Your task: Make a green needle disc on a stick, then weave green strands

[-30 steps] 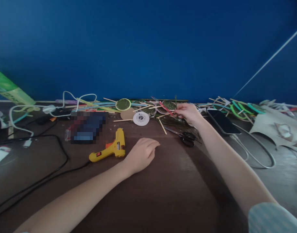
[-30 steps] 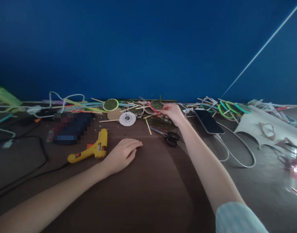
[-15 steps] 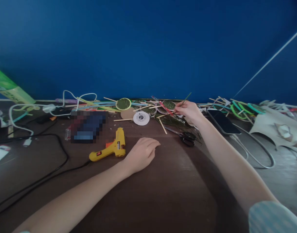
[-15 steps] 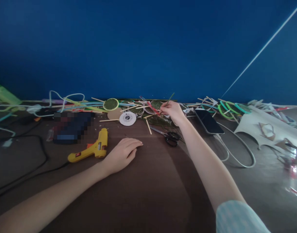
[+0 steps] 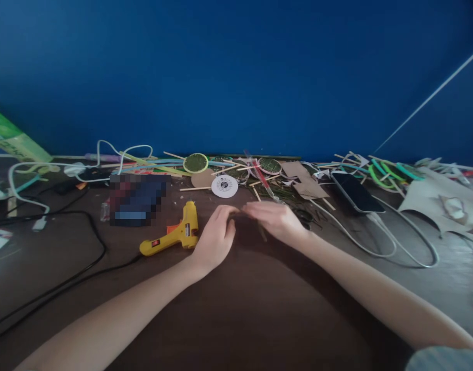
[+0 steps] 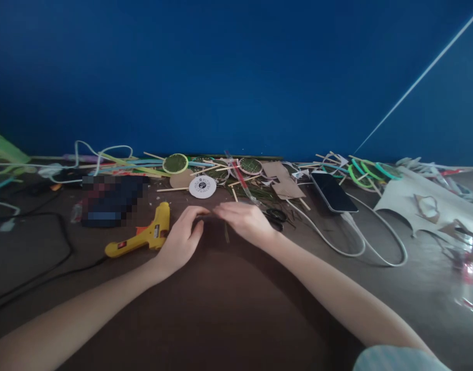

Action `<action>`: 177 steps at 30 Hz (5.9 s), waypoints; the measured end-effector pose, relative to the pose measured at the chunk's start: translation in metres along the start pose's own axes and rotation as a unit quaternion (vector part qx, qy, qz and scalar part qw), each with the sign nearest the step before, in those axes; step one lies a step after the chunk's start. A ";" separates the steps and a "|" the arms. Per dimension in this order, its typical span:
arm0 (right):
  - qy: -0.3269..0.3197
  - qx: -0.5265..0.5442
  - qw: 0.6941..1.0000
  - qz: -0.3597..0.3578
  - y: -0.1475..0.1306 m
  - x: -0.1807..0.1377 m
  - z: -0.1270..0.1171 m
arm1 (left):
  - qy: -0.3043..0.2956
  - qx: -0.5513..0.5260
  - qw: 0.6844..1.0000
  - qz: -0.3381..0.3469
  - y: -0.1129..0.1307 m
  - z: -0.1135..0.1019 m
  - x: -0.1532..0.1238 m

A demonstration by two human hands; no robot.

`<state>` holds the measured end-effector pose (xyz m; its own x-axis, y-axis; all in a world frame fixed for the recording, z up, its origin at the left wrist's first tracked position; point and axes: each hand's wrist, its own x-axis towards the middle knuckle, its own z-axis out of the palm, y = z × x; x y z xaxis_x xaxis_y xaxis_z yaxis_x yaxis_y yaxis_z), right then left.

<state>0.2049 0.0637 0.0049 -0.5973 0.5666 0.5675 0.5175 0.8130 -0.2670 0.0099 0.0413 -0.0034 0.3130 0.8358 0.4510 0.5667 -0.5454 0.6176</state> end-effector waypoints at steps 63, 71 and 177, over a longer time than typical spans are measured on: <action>-0.070 -0.134 0.892 0.426 0.096 -0.002 -0.052 | -0.110 0.175 0.963 0.174 0.006 0.005 -0.010; -0.106 -0.115 0.900 0.406 0.102 0.003 -0.052 | -0.109 0.166 0.965 0.170 0.005 0.005 -0.010; -0.066 0.167 0.896 0.406 0.079 0.027 -0.082 | -0.113 0.210 0.956 0.173 0.006 0.004 -0.009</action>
<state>0.2796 0.1326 0.0631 -0.1851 0.9827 -0.0106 0.6155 0.1075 -0.7808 0.0135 0.0313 -0.0065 0.6666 0.6278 0.4019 0.6406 -0.7582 0.1217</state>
